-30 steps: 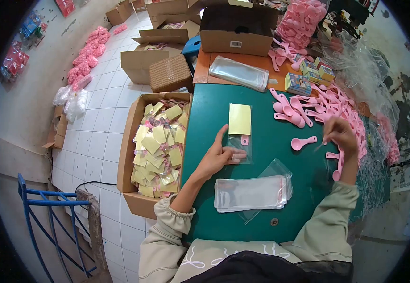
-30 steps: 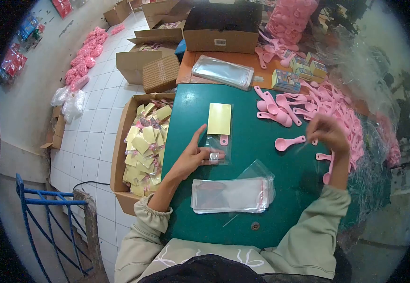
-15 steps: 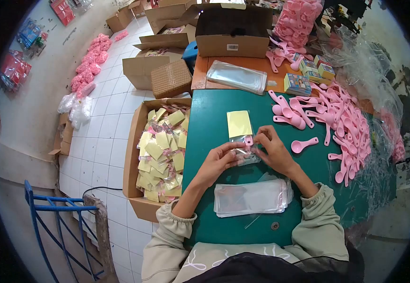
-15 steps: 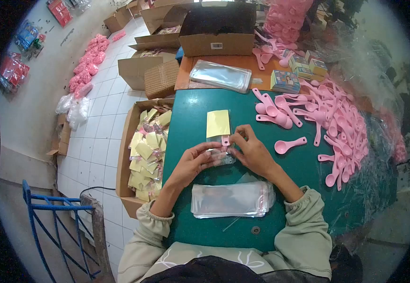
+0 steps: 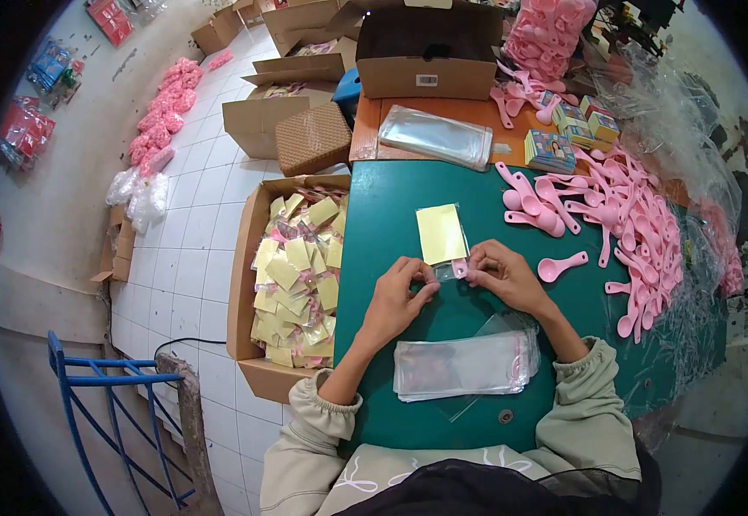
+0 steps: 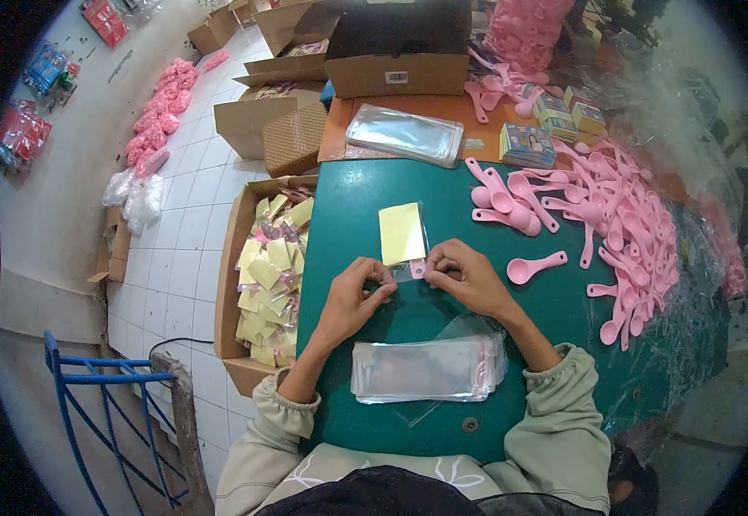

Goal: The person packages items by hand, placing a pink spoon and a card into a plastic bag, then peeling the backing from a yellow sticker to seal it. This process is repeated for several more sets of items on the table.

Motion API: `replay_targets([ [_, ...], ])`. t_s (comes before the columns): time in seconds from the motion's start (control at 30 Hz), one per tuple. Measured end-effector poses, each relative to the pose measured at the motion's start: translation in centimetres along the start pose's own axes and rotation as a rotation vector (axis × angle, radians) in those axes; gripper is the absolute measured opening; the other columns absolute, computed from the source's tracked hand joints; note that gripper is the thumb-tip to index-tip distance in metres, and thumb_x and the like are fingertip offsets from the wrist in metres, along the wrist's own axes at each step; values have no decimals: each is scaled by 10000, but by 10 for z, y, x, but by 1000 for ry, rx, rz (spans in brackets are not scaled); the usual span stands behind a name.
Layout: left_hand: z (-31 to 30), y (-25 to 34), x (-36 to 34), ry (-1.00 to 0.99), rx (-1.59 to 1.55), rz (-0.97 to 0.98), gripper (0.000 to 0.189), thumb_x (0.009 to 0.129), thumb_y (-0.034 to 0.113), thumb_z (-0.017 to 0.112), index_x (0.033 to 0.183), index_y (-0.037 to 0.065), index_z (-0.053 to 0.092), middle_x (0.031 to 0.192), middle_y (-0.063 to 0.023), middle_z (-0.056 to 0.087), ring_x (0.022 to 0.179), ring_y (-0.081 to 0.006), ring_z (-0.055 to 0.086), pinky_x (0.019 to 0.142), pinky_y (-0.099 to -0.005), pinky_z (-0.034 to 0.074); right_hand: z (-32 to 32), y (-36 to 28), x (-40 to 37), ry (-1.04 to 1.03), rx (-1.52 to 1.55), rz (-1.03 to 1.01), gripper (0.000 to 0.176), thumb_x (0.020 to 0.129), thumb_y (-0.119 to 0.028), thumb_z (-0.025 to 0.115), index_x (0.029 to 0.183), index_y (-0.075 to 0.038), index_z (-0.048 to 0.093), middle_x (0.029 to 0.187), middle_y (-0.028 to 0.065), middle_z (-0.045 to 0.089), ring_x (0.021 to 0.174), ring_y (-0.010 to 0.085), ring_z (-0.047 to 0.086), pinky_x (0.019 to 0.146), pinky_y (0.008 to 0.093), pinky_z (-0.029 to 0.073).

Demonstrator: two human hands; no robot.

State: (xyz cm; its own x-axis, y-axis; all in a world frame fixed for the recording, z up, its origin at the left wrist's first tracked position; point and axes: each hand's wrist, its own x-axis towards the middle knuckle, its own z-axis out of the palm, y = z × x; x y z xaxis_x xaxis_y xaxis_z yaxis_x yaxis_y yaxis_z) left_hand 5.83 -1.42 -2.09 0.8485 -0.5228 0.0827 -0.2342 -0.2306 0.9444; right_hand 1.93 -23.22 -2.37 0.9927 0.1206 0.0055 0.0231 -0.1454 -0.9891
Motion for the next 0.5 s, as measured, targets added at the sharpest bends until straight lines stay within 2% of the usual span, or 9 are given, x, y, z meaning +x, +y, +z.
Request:
replay_targets([
  [0.07,1,-1,0,13,-2,-19,142,821,66,645,872,-33,557,898,-89,548,750,-157,623,574,-245,541,1,2,1,-10,161,151,115,866,-98,606,885,6,561,876,57,583,762,114,609,669,251,521],
  [0.17,3,-3,2,38,-48,-49,146,814,67,653,847,-40,560,882,-89,555,714,-145,621,563,-239,535,7,-3,2,68,87,142,140,885,-113,590,894,22,552,807,67,618,723,126,626,656,247,526],
  [0.37,4,-8,5,73,-123,-82,150,804,75,667,818,-37,568,804,-78,580,647,-124,617,545,-233,519,6,4,4,93,229,113,124,894,-95,572,891,27,549,798,67,623,702,120,630,639,242,536],
  [0.5,5,-6,5,101,-91,-155,167,799,94,683,795,-36,577,805,-81,607,625,-116,617,537,-224,506,9,5,6,139,202,136,96,888,-62,568,889,30,541,795,79,623,685,127,636,619,240,542],
])
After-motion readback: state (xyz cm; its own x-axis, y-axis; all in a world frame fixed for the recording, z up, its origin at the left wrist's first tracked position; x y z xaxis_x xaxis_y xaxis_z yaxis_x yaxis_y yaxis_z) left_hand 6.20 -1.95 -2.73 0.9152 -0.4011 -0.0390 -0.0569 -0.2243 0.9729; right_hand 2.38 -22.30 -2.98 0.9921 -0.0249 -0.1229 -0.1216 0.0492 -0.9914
